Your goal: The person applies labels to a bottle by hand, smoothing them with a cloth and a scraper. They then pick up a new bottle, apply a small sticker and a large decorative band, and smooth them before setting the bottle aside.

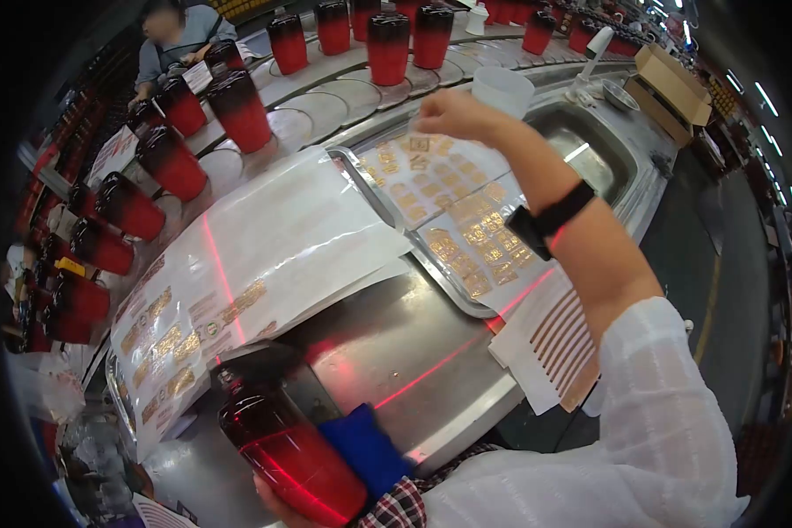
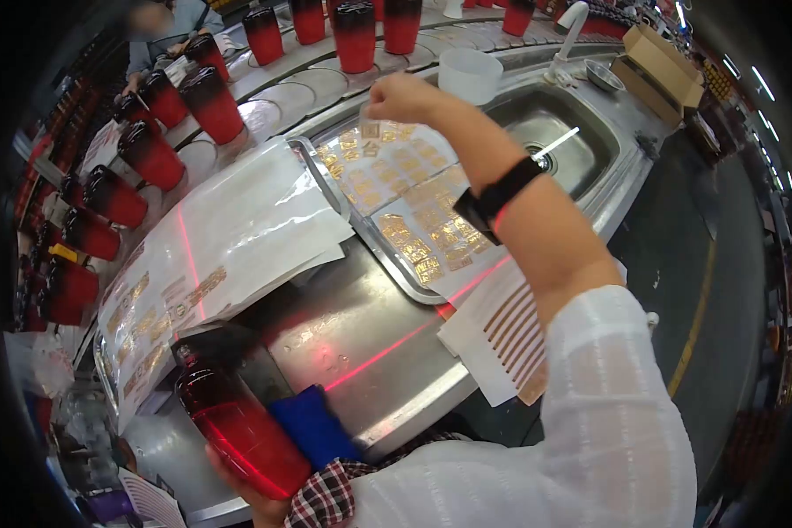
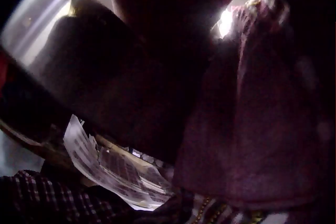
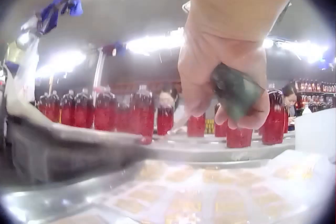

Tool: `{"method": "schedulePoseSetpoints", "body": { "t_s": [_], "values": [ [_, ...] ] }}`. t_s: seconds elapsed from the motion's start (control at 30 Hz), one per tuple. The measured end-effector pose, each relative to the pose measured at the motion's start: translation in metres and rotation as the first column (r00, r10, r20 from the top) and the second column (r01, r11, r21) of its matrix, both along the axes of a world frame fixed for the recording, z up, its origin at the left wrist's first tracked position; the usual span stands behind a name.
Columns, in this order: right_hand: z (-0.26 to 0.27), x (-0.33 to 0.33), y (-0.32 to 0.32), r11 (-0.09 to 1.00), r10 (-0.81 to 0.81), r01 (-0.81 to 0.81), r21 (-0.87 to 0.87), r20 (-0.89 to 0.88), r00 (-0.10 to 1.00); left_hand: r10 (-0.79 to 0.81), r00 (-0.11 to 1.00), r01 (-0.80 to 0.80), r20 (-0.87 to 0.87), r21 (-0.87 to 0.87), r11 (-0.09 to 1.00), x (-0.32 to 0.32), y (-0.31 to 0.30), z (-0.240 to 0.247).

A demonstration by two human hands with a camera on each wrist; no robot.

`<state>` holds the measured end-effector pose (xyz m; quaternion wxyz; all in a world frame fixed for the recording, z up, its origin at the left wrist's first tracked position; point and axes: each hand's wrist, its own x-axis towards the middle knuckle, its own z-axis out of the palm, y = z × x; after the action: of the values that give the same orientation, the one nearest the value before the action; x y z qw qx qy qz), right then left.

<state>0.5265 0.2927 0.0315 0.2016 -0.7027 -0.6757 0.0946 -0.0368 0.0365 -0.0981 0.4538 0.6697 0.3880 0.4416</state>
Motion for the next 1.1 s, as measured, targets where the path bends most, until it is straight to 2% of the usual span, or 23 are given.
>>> {"method": "schedulePoseSetpoints", "body": {
  "t_s": [0.03, 0.07, 0.13, 0.23, 0.3, 0.37, 0.4, 0.43, 0.47, 0.5, 0.63, 0.7, 0.73, 0.77, 0.8, 0.9, 0.97, 1.07, 1.1],
  "values": [
    [-0.016, -0.004, 0.017, 1.000, 0.006, -0.006, -0.014, 0.002, 1.000, 0.006, 1.000, -0.006, -0.003, -0.004, 1.000, 0.000, -0.001, -0.001],
    [-0.033, -0.008, 0.031, 0.994, -0.010, 0.019, -0.111, 0.081, 0.997, 0.010, 1.000, -0.010, -0.004, -0.005, 1.000, 0.000, -0.003, -0.002],
    [-0.081, -0.011, 0.055, 0.992, -0.017, 0.068, -0.106, 0.417, 0.909, 0.022, 1.000, -0.022, -0.013, -0.003, 1.000, 0.001, -0.006, -0.003],
    [-0.083, -0.039, 0.034, 0.968, -0.238, 0.250, 0.016, 0.374, 0.896, 0.019, 0.997, -0.014, -0.071, 0.077, 0.997, 0.007, -0.002, 0.007],
    [-0.086, -0.027, 0.038, 0.978, -0.143, 0.070, 0.198, 0.380, 0.914, 0.035, 0.992, -0.019, -0.123, 0.129, 0.991, 0.026, 0.009, 0.023],
    [-0.048, -0.034, 0.028, 0.970, 0.064, -0.140, 0.200, 0.343, 0.937, 0.079, 0.977, -0.045, -0.197, 0.170, 0.984, 0.040, 0.013, 0.042],
    [-0.030, -0.044, 0.015, 0.926, 0.134, -0.249, 0.283, 0.370, 0.919, 0.111, 0.965, -0.065, -0.238, 0.193, 0.979, 0.042, 0.011, 0.050],
    [-0.006, -0.062, -0.003, 0.921, 0.216, -0.269, 0.283, 0.203, 0.955, 0.086, 0.967, -0.044, -0.241, 0.177, 0.983, 0.042, 0.010, 0.054],
    [0.016, -0.085, -0.023, 0.885, 0.289, -0.319, 0.339, 0.137, 0.948, 0.059, 0.967, -0.018, -0.246, 0.166, 0.986, 0.040, 0.011, 0.055],
    [0.034, -0.104, -0.042, 0.871, 0.331, -0.359, 0.336, 0.139, 0.933, 0.018, 0.970, 0.021, -0.241, 0.160, 0.987, 0.039, 0.014, 0.056],
    [0.075, -0.167, -0.109, 0.789, 0.539, -0.520, 0.329, 0.037, 0.842, 0.090, 0.937, 0.021, -0.338, 0.313, 0.950, 0.042, 0.019, 0.072],
    [0.089, -0.195, -0.139, 0.801, 0.571, -0.534, 0.270, -0.081, 0.817, 0.090, 0.941, 0.029, -0.327, 0.342, 0.939, 0.044, 0.020, 0.076],
    [0.094, -0.204, -0.147, 0.786, 0.614, -0.573, 0.232, -0.178, 0.769, 0.089, 0.942, 0.033, -0.323, 0.355, 0.934, 0.044, 0.020, 0.078],
    [0.096, -0.215, -0.154, 0.734, 0.666, -0.610, 0.299, -0.144, 0.732, 0.169, 0.895, 0.032, -0.413, 0.437, 0.899, 0.044, 0.018, 0.088],
    [0.097, -0.227, -0.160, 0.676, 0.714, -0.642, 0.362, -0.105, 0.692, 0.160, 0.896, 0.042, -0.415, 0.437, 0.898, 0.044, 0.018, 0.088],
    [0.095, -0.261, -0.173, 0.692, 0.721, -0.659, 0.295, -0.329, 0.610, 0.101, 0.904, 0.082, -0.416, 0.399, 0.913, 0.042, 0.017, 0.088],
    [0.075, -0.278, -0.166, 0.701, 0.712, -0.650, 0.292, -0.326, 0.622, 0.022, 0.911, 0.124, -0.411, 0.325, 0.938, 0.038, 0.015, 0.094],
    [0.052, -0.288, -0.157, 0.684, 0.728, -0.653, 0.325, -0.250, 0.638, -0.219, 0.975, 0.222, -0.036, 0.118, 0.968, 0.029, 0.024, 0.095],
    [0.050, -0.291, -0.156, 0.675, 0.734, -0.656, 0.337, -0.216, 0.644, -0.196, 0.972, 0.193, 0.132, 0.036, 0.981, 0.031, 0.027, 0.094]
  ]
}}
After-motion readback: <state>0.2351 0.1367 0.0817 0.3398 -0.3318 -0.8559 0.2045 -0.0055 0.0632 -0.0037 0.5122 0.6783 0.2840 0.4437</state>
